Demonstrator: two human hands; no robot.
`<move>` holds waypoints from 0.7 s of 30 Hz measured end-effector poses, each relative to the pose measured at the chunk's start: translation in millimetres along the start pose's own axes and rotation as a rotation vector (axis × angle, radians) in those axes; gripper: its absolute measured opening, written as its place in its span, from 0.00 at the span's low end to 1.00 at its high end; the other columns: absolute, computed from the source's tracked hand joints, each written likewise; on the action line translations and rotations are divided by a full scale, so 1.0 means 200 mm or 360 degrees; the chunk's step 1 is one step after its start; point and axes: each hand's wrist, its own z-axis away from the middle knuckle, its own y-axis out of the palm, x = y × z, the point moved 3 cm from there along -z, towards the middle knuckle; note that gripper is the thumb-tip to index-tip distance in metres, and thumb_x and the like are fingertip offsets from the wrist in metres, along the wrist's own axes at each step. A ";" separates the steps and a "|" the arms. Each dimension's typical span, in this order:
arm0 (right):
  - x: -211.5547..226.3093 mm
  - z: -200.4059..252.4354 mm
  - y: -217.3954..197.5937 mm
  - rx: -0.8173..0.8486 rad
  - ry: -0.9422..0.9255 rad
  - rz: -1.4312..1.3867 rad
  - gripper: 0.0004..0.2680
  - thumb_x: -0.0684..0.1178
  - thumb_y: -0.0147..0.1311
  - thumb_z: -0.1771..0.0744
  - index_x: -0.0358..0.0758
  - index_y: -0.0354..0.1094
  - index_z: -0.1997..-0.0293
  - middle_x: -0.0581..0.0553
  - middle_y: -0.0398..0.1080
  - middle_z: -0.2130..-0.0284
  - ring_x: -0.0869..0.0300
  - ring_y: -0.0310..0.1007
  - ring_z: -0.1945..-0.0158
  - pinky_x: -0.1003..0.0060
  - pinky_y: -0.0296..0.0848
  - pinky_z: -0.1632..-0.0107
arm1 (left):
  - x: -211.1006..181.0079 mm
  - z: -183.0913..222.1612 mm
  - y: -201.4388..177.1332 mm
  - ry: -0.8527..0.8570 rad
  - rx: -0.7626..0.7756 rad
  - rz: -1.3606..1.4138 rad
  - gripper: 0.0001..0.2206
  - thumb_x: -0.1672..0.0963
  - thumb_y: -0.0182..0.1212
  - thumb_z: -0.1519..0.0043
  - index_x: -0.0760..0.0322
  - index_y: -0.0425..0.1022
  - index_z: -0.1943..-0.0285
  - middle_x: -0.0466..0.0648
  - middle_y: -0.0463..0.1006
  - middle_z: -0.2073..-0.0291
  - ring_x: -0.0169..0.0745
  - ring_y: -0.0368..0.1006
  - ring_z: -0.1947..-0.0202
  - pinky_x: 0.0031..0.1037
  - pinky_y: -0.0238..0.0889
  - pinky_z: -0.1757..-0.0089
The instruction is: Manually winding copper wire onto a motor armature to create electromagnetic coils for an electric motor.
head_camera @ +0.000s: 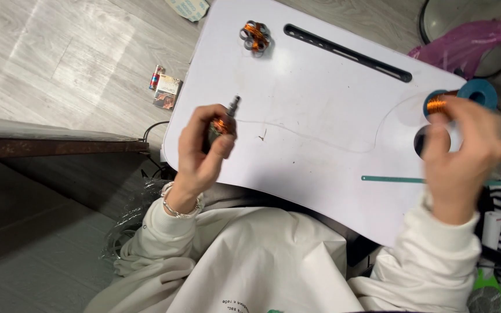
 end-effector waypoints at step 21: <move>0.76 -0.07 -0.12 0.0013 0.0180 -0.0901 0.07 0.28 0.60 0.41 0.23 0.74 0.62 0.44 0.65 0.77 0.64 0.53 0.82 0.71 0.53 0.79 | -0.15 -0.01 0.39 -0.0006 0.0424 -0.0214 0.15 0.62 0.62 0.40 0.71 0.66 0.45 0.53 0.75 0.60 0.40 0.70 0.65 0.26 0.67 0.60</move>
